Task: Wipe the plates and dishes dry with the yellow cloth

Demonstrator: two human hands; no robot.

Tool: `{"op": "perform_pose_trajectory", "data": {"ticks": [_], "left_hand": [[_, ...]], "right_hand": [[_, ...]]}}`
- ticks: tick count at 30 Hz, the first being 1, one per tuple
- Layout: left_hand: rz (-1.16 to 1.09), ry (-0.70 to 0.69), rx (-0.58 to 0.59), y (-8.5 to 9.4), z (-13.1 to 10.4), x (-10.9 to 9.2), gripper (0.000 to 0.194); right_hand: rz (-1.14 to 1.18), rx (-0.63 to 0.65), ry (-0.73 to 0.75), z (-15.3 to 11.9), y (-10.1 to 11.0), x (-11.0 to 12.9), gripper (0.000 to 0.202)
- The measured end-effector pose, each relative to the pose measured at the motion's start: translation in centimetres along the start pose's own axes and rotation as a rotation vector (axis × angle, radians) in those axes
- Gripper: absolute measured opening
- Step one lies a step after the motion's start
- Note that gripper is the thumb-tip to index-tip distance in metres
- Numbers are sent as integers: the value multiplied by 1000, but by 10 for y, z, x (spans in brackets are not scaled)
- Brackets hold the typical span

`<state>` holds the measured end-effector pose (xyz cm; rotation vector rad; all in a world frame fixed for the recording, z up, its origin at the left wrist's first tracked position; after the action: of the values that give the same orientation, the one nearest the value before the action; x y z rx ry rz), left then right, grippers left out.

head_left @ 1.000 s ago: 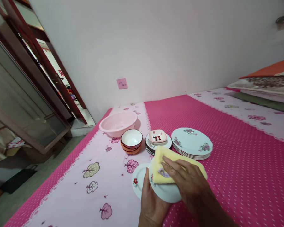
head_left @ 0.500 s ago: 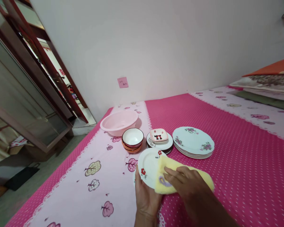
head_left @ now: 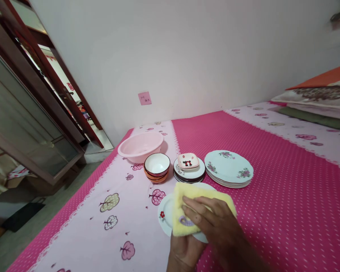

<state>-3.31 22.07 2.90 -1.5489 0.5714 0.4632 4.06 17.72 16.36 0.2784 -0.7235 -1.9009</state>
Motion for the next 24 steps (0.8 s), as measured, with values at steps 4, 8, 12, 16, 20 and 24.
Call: {"op": "perform_pose_trajectory", "data": {"ticks": [4,8,12,16,20,24], "left_hand": [[-61,181,203,-28,2,1,49],[-82,177,300,-42,3,-12,57],[-93,164,302,-40,8,-23,67],[-92,113,196,-19,17,-33,66],[-86,77,91,-3,21,-37,61],[-88,190,2,-2,16,-31,60]], "right_hand": [[-83,9,-111,-4,12,-22,39],[-149,18,-209,-8,20,-39,45],[-175,49,-263,-14,15,-46,44],[-79,38,-278,-18,5,-41,39],[-20,7,-192,-13,-3,-20,32],[48,-81,-76,-3,-5,10,31]]}}
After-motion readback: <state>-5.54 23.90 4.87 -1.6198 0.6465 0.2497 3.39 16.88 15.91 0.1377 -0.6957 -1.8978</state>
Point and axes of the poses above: each hand's wrist, its own z-axis towards the middle knuckle, its own y-axis out of the back of the hand, x = y × z, the point moved 9 cm from there along z, towards the middle knuckle, and after that the axes turned 14 degrees about z, right-handed, at the moved point
